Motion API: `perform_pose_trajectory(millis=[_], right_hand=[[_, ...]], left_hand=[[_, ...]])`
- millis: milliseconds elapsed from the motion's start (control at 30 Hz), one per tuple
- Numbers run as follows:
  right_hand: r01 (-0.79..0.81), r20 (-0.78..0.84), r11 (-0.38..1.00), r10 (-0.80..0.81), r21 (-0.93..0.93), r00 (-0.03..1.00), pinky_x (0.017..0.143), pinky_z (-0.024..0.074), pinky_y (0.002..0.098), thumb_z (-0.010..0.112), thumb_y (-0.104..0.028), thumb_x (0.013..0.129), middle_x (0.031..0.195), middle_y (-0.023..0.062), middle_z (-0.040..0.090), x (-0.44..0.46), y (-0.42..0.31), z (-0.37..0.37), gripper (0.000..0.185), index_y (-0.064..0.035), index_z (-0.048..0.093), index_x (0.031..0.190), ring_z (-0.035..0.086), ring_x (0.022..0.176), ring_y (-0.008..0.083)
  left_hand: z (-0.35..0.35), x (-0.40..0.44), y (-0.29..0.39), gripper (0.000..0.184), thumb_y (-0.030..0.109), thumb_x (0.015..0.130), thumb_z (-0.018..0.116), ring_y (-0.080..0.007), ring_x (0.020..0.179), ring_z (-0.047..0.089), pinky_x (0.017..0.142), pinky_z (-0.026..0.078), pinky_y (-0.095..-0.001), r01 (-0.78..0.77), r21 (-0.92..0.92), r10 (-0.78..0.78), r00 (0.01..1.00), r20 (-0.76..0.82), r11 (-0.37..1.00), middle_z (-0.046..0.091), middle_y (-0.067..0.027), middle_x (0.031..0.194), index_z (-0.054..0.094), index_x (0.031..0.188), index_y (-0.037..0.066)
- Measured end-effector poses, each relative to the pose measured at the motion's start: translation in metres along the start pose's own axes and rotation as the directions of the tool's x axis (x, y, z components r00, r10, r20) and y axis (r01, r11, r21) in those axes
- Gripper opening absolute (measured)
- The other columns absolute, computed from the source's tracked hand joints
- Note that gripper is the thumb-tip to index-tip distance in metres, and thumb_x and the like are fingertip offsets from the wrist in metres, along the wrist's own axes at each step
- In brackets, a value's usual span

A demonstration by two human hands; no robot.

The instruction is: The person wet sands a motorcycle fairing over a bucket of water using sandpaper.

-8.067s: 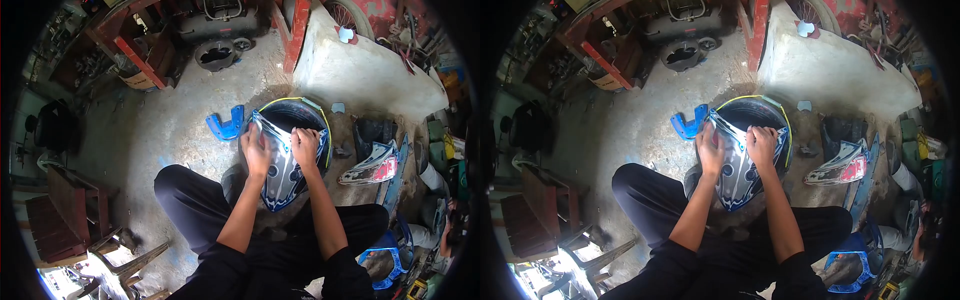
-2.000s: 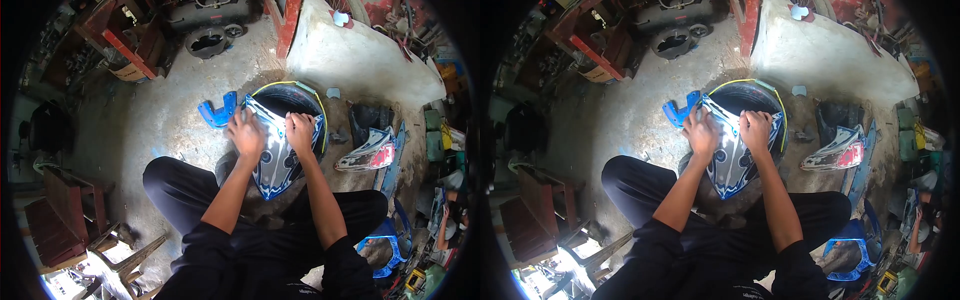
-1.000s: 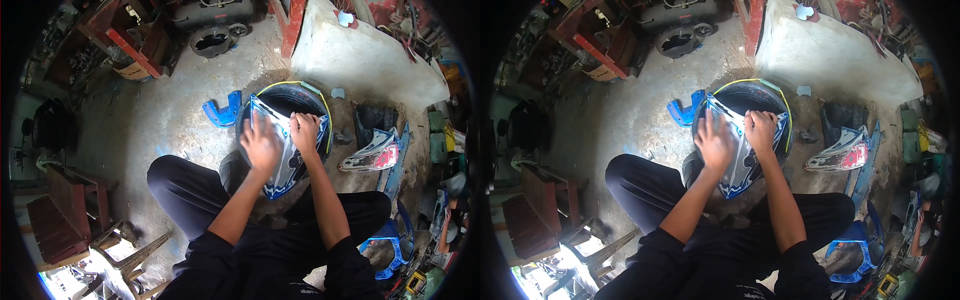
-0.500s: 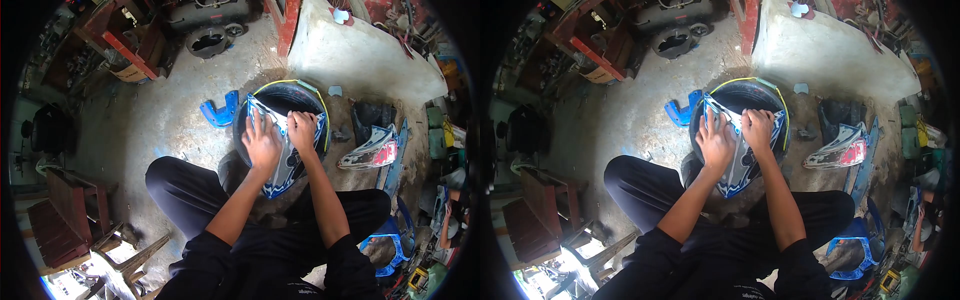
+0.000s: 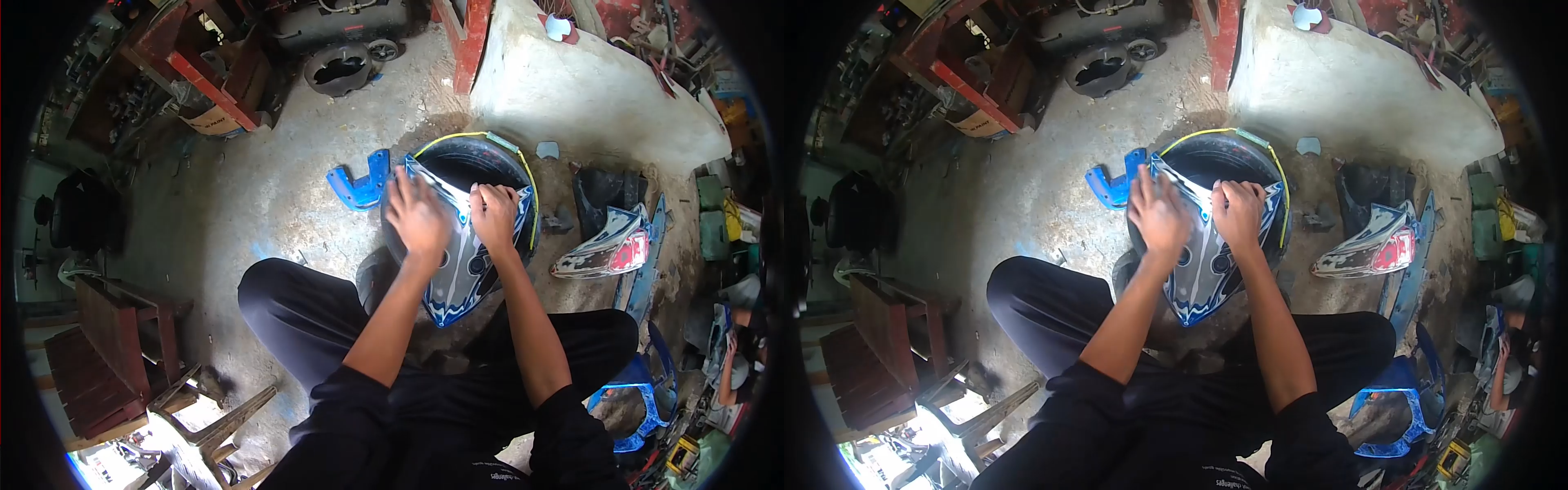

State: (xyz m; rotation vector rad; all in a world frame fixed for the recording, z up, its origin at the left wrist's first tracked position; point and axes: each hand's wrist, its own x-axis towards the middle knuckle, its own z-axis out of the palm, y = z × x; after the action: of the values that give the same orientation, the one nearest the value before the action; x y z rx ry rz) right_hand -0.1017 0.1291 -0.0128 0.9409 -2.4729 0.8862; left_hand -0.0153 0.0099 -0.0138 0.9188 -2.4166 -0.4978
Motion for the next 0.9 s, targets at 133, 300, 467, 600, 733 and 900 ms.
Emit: perform_pose_trajectory(millis=[133,300,467,600,733,900], right_hand=[[0.006,-0.011,1.000,-0.006,0.020,1.000,0.089,0.0430,0.0434,0.063,-0.016,0.094,0.077,0.0068,0.068,0.001,-0.001,0.001,0.022,-0.0054,0.067,0.076,0.063,0.078,0.0276],[0.011,-0.022,1.000,-0.011,-0.002,1.000,0.089,0.0429,0.0438,0.062,-0.016,0.094,0.074,0.0073,0.066,0.002,-0.003,-0.001,0.022,-0.0055,0.065,0.075,0.062,0.077,0.0283],[0.009,-0.029,1.000,-0.009,0.017,1.000,0.089,0.0429,0.0438,0.063,-0.017,0.094,0.074,0.0074,0.065,0.002,-0.001,-0.002,0.021,-0.0060,0.067,0.076,0.062,0.077,0.0283],[0.005,-0.036,1.000,-0.005,0.003,0.999,0.090,0.0429,0.0436,0.063,-0.016,0.094,0.075,0.0072,0.066,0.002,-0.003,-0.001,0.021,-0.0058,0.067,0.077,0.062,0.078,0.0281],[-0.004,-0.008,1.000,0.003,-0.003,1.000,0.091,0.0430,0.0442,0.062,-0.017,0.095,0.076,0.0074,0.066,0.000,-0.002,-0.001,0.022,-0.0055,0.067,0.077,0.062,0.078,0.0285],[0.005,-0.055,1.000,-0.005,0.000,0.998,0.091,0.0432,0.0439,0.061,-0.018,0.095,0.076,0.0077,0.066,0.001,-0.001,0.004,0.023,-0.0060,0.067,0.076,0.063,0.079,0.0287]], left_hand=[[-0.015,-0.001,-0.006,0.043,0.026,0.102,0.050,-0.0465,0.147,0.035,0.112,0.032,-0.0619,0.050,0.090,-0.058,0.995,0.080,0.995,0.038,-0.0209,0.162,0.064,0.137,0.006],[0.002,-0.003,-0.006,0.040,0.029,0.104,0.048,-0.0486,0.148,0.031,0.113,0.028,-0.0676,-0.015,-0.028,0.016,0.999,0.040,0.999,0.033,-0.0210,0.165,0.066,0.137,0.015],[0.003,0.018,-0.018,0.040,0.026,0.100,0.054,-0.0482,0.146,0.035,0.113,0.032,-0.0636,0.216,0.048,-0.218,0.974,0.064,0.975,0.037,-0.0206,0.163,0.064,0.136,0.011],[0.000,0.009,-0.012,0.038,0.026,0.100,0.057,-0.0480,0.146,0.035,0.110,0.033,-0.0679,0.025,-0.027,-0.025,1.000,0.018,0.999,0.039,-0.0198,0.162,0.068,0.134,0.014],[-0.003,0.015,-0.020,0.037,0.025,0.100,0.056,-0.0463,0.145,0.037,0.110,0.035,-0.0645,0.106,0.025,-0.107,0.993,0.043,0.994,0.041,-0.0189,0.161,0.069,0.131,0.010],[-0.011,-0.022,0.005,0.038,0.027,0.101,0.054,-0.0436,0.144,0.040,0.110,0.036,-0.0635,-0.032,-0.088,0.036,0.998,0.044,0.996,0.044,-0.0194,0.159,0.069,0.132,0.010]])
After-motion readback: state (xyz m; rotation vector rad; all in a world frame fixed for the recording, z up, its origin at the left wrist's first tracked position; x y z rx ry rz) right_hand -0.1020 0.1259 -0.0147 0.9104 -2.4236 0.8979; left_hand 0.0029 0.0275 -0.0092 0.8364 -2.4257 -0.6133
